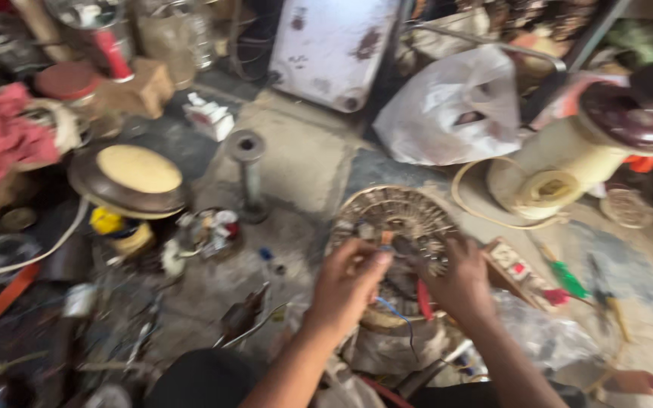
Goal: The person repairs a ceiling fan motor by hand, using pliers to strip and twist wires, and a metal bar to probe the internal components while sitting on the floor.
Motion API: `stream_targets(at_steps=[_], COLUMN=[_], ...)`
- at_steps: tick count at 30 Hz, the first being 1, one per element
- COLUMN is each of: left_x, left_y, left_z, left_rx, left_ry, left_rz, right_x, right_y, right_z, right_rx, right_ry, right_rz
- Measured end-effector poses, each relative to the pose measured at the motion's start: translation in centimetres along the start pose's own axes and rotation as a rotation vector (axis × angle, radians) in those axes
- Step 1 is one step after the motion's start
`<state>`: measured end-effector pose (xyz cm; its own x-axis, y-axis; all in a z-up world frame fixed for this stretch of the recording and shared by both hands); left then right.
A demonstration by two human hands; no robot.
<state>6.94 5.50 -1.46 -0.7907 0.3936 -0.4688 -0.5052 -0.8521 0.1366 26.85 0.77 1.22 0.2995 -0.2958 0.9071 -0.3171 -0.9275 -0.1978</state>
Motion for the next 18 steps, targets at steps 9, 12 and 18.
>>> stream_targets(at_steps=[9, 12, 18], left_x=[-1.9, -2.2, -1.3], left_y=[3.0, 3.3, 3.5], left_z=[1.9, 2.1, 2.8], left_rx=[-0.275, -0.223, -0.322], left_ry=[-0.384, -0.464, -0.515], left_rz=[-0.088, -0.098, -0.007], right_x=[1.1, 0.7, -0.6], right_y=[4.0, 4.2, 3.1], right_z=[-4.4, -3.0, 3.0], right_rx=[-0.107, -0.182, -0.167], right_ry=[-0.751, -0.863, -0.873], right_rz=[-0.17, -0.108, -0.025])
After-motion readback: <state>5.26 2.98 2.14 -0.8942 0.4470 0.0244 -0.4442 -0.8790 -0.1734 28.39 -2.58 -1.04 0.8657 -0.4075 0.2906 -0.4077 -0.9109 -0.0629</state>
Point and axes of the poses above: each hand's wrist, its own y-axis away from the middle knuckle, its own x-axis out of the back of the hand, z = x × y, the point moved 9 cm from there along -y, towards the middle knuckle, and after that the axes turned 5 degrees about x, right-handed, at the moved point
